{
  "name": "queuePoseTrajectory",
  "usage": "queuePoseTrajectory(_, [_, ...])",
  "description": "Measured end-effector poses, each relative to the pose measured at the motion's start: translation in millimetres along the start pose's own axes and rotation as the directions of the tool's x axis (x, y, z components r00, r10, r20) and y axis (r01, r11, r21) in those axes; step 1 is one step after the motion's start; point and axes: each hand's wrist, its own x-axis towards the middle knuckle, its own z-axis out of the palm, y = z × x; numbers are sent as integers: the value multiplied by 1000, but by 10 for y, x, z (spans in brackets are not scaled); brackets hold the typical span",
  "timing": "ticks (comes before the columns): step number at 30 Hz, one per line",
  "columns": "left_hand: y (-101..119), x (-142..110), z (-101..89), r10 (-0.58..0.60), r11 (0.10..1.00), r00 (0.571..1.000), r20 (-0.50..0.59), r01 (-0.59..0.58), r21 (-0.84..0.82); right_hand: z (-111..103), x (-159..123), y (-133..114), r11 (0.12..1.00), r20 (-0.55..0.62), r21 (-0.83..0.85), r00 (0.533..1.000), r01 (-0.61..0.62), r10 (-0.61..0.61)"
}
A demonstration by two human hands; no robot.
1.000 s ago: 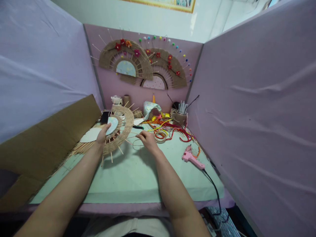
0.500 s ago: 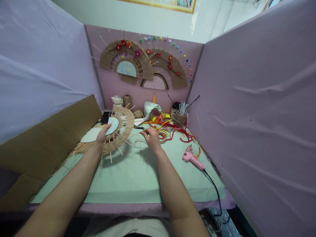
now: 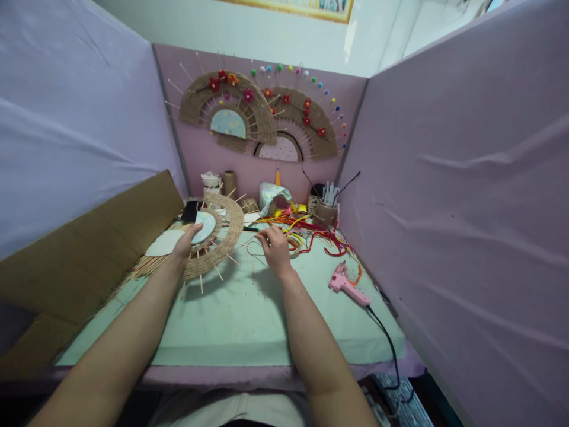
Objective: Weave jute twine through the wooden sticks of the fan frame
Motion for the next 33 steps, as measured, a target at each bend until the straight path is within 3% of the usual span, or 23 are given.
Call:
queuePoseTrajectory(7, [-26, -17, -1, 11, 995, 996, -89, -2, 98, -23, 7, -14, 996, -17, 4, 996, -85, 85])
queuePoseTrajectory(14, [-42, -15, 2, -30, 998, 999, 10, 29, 62, 16, 24, 58, 968, 18, 120, 975, -222, 221])
queuePoseTrajectory(21, [-66, -75, 14, -67, 996, 993, 98, 61, 67, 86, 10, 99, 901, 175, 189, 916, -391, 361])
queuePoseTrajectory(28, [-133, -22, -18, -7, 998, 962, 273, -9, 56, 88, 10, 126, 911, 158, 155, 920, -381, 358])
queuePoseTrajectory(33, [-151, -4, 30, 115, 993, 955, 275, -122, 7, 80, 6, 137, 913, 151, 157, 923, -376, 354])
